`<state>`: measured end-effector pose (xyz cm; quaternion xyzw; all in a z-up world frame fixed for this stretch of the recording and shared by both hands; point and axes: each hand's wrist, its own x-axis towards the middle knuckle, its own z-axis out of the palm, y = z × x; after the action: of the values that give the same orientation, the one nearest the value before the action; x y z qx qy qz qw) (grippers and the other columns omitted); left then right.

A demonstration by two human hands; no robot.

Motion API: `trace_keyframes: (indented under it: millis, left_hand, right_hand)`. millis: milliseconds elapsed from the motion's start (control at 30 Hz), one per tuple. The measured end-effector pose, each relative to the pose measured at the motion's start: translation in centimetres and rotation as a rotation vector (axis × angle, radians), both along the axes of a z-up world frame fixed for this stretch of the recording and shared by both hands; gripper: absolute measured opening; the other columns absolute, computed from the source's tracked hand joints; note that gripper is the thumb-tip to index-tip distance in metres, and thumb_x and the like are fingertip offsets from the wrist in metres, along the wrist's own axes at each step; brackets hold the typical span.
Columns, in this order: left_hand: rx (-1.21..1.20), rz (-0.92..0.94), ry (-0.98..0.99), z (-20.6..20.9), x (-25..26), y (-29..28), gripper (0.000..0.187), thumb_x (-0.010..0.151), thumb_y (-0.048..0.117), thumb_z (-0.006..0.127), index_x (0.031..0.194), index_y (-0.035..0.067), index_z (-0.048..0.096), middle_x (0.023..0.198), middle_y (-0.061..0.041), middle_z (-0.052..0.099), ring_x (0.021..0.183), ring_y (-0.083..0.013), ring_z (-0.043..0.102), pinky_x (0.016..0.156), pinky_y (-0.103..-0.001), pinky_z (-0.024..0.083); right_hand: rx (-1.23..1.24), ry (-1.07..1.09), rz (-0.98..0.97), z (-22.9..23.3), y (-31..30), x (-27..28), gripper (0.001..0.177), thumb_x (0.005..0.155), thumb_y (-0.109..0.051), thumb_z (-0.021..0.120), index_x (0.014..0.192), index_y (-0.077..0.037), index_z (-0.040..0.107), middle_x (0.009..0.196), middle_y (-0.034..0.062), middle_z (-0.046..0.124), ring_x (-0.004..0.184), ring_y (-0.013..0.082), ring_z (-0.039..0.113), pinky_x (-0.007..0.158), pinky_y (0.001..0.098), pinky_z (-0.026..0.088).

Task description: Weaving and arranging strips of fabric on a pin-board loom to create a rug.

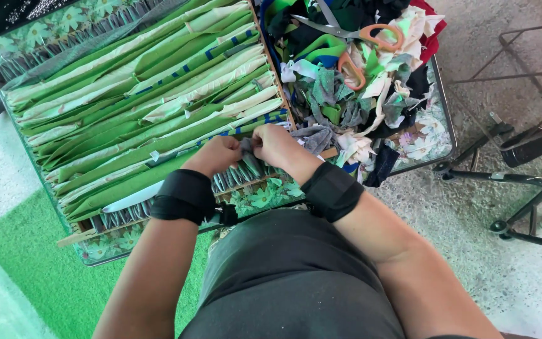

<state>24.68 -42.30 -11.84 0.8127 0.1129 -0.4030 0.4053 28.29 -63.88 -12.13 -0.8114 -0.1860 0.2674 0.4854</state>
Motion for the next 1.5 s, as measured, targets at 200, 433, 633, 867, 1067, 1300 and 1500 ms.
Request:
trace_keyframes:
  millis: [200,433,633,867,1067,1300,1500]
  left_hand:
    - [-0.23,0.201,0.22,4.0,-0.6,0.3,0.019,0.093,0.02,0.065,0.108,0.009,0.067,0.085,0.003,0.067,0.075,-0.0089,0.063,0.061,-0.025,0.043]
    - [-0.502,0.161,-0.051,-0.6,-1.4,0.1,0.033,0.074,0.006,0.073,0.106,0.005,0.067,0.089,0.003,0.07,0.08,-0.012,0.066,0.072,-0.031,0.055]
    - [0.143,-0.041,-0.306,6.9,-0.9,-1.6,0.035,0.072,0.017,0.077,0.104,0.007,0.07,0.084,-0.011,0.073,0.079,-0.0272,0.071,0.074,-0.041,0.057]
    - [0.582,-0.123,-0.088,17.5,-5.4,9.3,0.031,0.086,0.04,0.068,0.109,0.022,0.08,0.094,-0.012,0.077,0.087,-0.0332,0.073,0.079,-0.047,0.057]
    - [0.893,0.099,-0.025,19.0,-15.5,26.5,0.036,0.089,0.044,0.067,0.118,0.026,0.08,0.096,-0.01,0.077,0.089,-0.0357,0.074,0.083,-0.048,0.057]
    - [1.017,0.164,-0.01,16.2,-20.2,33.2,0.036,0.094,0.048,0.066,0.12,0.028,0.081,0.099,-0.012,0.078,0.096,-0.0369,0.073,0.084,-0.049,0.056]
    - [0.923,0.132,0.007,15.2,-20.5,34.0,0.036,0.092,0.048,0.066,0.119,0.028,0.08,0.094,-0.011,0.077,0.088,-0.0343,0.072,0.079,-0.048,0.056]
  right_hand:
    - [-0.188,-0.149,0.135,-1.6,0.7,-0.7,0.018,0.073,-0.015,0.074,0.087,-0.005,0.077,0.08,0.0209,0.071,0.079,0.0394,0.07,0.073,0.0459,0.054]
    - [0.032,0.233,0.322,1.4,-0.6,1.1,0.02,0.09,-0.022,0.062,0.098,-0.007,0.073,0.083,0.0152,0.075,0.076,0.0329,0.07,0.071,0.0413,0.053]
    - [-0.36,-0.109,0.085,7.5,0.1,-0.6,0.017,0.081,-0.027,0.073,0.088,-0.013,0.077,0.087,0.0125,0.074,0.087,0.0349,0.069,0.072,0.0491,0.051]
    - [-0.421,-0.361,0.06,7.3,0.0,-0.4,0.014,0.072,-0.028,0.078,0.079,-0.016,0.08,0.088,0.0107,0.071,0.09,0.0376,0.066,0.073,0.0532,0.049]
    - [-0.329,-0.335,0.123,5.2,-0.1,-0.1,0.018,0.074,-0.031,0.079,0.083,-0.015,0.079,0.085,0.0104,0.07,0.091,0.0346,0.067,0.079,0.0486,0.051]
    - [-0.27,-0.329,0.095,5.4,0.0,-1.2,0.022,0.081,-0.025,0.076,0.101,-0.019,0.08,0.092,0.0133,0.062,0.089,0.0343,0.065,0.078,0.046,0.051]
    - [-0.592,-0.442,0.152,6.1,1.4,-3.4,0.012,0.075,-0.025,0.079,0.087,-0.022,0.081,0.094,0.0083,0.065,0.096,0.0303,0.066,0.081,0.0476,0.051]
